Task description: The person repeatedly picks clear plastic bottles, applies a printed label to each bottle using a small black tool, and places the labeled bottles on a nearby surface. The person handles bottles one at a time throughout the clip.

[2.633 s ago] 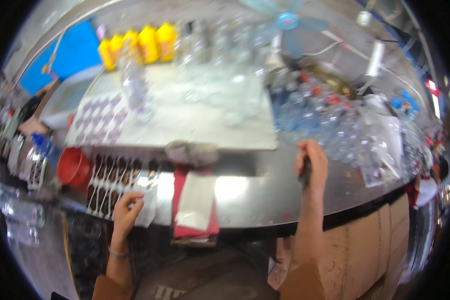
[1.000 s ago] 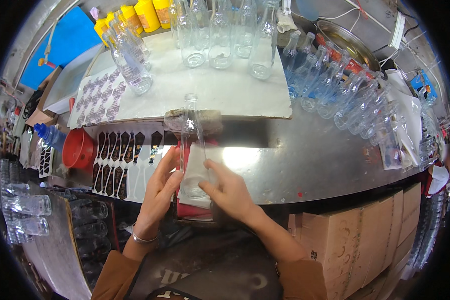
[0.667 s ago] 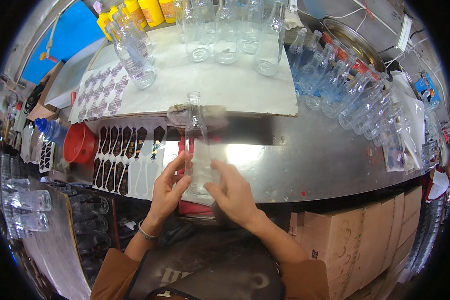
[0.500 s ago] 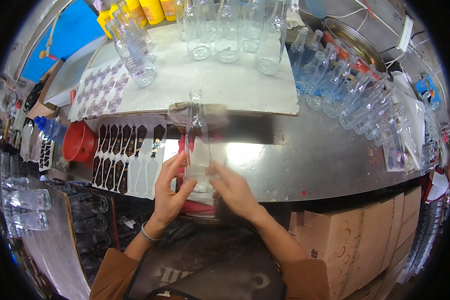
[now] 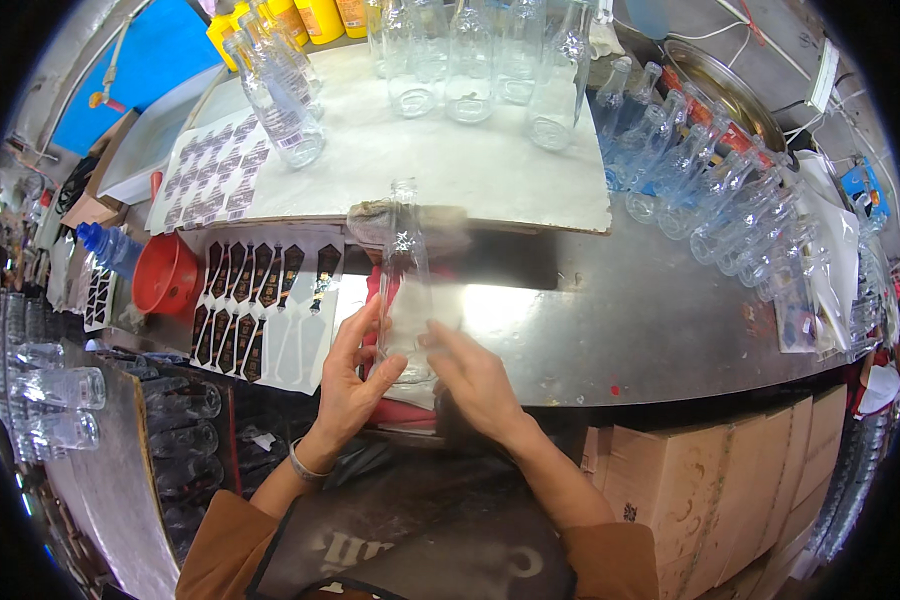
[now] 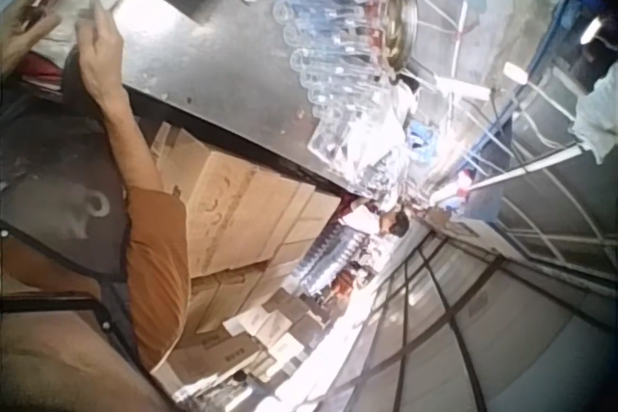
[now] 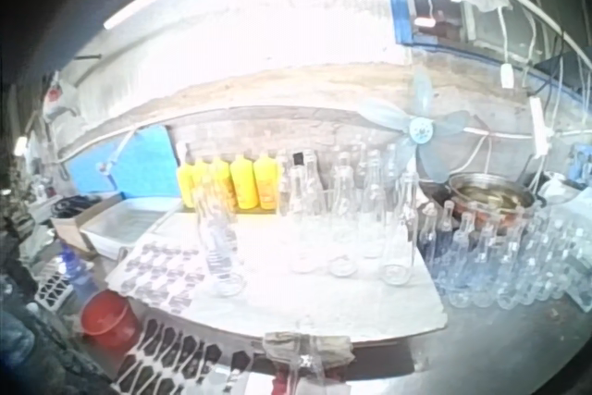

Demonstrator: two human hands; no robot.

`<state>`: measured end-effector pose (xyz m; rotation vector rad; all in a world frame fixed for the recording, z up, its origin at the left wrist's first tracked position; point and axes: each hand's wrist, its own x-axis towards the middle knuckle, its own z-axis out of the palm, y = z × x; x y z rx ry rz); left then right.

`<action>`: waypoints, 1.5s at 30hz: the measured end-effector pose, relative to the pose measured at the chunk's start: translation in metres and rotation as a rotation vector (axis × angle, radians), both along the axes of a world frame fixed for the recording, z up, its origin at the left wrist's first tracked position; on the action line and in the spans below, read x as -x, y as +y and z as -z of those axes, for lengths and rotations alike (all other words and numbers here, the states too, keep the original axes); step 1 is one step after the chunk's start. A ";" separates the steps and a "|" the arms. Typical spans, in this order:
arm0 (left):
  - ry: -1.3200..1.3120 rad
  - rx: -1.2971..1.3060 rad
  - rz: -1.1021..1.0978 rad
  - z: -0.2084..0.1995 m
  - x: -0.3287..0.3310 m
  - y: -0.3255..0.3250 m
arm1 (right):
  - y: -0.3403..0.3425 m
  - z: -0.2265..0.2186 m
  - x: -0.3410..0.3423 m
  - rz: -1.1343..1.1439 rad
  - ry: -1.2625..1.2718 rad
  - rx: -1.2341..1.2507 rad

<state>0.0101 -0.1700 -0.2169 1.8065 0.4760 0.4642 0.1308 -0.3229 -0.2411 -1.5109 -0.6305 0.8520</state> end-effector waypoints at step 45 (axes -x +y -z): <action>-0.197 -0.139 -0.019 -0.054 -0.011 0.059 | -0.048 -0.009 -0.026 0.225 0.080 -0.043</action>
